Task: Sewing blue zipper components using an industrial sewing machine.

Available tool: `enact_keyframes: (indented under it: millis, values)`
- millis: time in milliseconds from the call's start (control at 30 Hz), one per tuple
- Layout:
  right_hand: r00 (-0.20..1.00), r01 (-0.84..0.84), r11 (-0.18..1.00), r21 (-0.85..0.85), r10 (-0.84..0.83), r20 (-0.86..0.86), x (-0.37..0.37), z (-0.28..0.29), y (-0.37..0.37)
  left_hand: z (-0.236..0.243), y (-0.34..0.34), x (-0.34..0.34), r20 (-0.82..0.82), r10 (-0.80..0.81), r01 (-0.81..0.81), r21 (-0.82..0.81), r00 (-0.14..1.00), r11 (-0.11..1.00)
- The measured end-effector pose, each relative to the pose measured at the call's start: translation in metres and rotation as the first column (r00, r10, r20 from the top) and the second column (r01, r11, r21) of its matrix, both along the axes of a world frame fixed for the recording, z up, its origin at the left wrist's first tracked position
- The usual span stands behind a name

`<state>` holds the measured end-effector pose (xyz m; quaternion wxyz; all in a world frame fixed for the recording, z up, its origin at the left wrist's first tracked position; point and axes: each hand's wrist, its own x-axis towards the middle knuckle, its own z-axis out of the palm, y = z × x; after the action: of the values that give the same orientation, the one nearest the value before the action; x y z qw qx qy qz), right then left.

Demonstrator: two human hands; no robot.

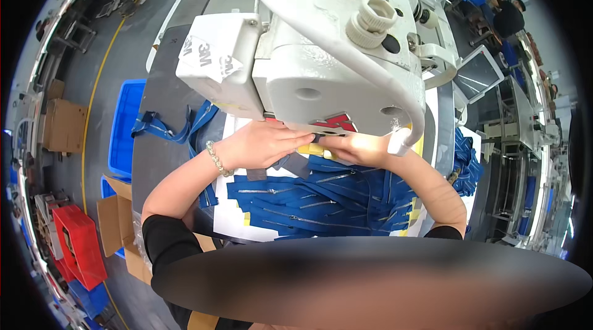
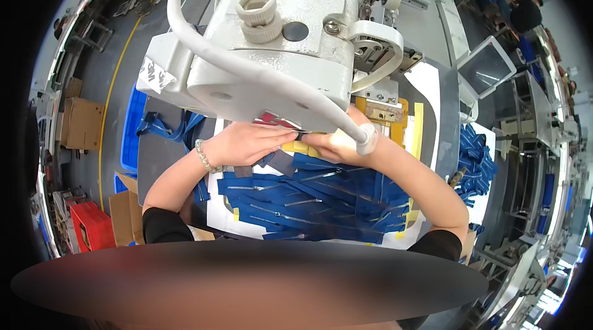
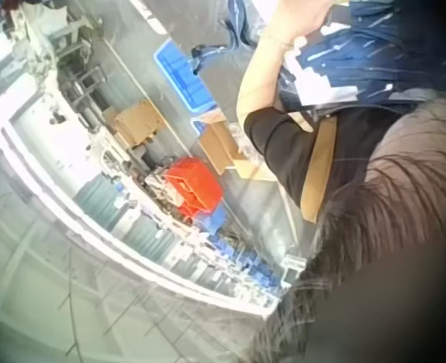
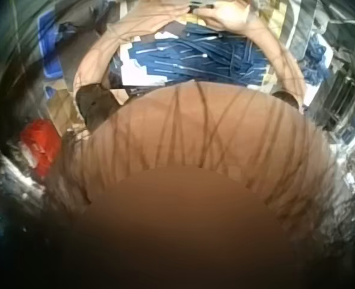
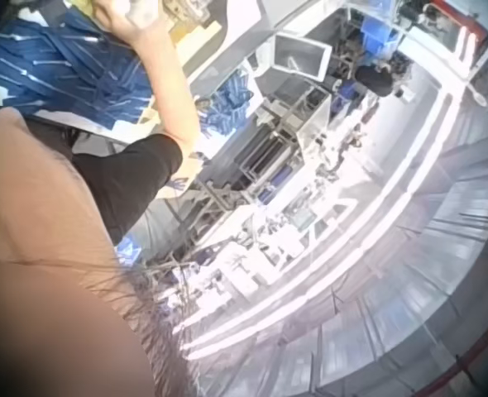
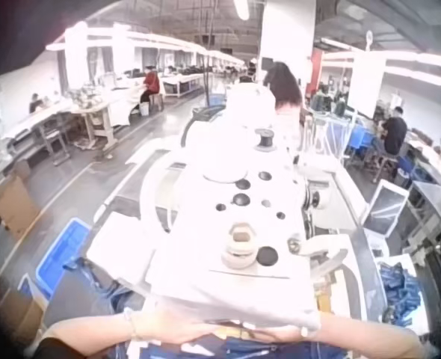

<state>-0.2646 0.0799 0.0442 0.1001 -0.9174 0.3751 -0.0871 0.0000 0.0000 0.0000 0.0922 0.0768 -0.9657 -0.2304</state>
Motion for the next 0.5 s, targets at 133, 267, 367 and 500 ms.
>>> enact_keyframes:
  millis: [133, 267, 367, 500]
  values:
    - [0.992, 0.118, 0.988, -0.103, -0.112, 0.066, 0.002, -0.003, 0.016, -0.001, 0.001, 0.000, -0.039, -0.011, 0.007, -0.118, 0.999, 0.993]
    - [0.954, 0.267, 0.964, -0.004, -0.263, 0.146, -0.009, -0.010, 0.039, -0.004, 0.002, 0.001, -0.117, -0.026, 0.009, -0.141, 0.993, 0.990]
    - [0.932, 0.326, 0.941, -0.088, -0.304, 0.199, -0.004, -0.016, 0.045, -0.006, 0.003, 0.003, -0.100, -0.011, -0.003, -0.138, 0.995, 0.990]
    - [0.926, 0.357, 0.923, -0.147, -0.328, 0.185, -0.003, -0.022, 0.051, -0.005, 0.004, 0.000, -0.092, 0.005, -0.017, -0.138, 0.996, 0.990]
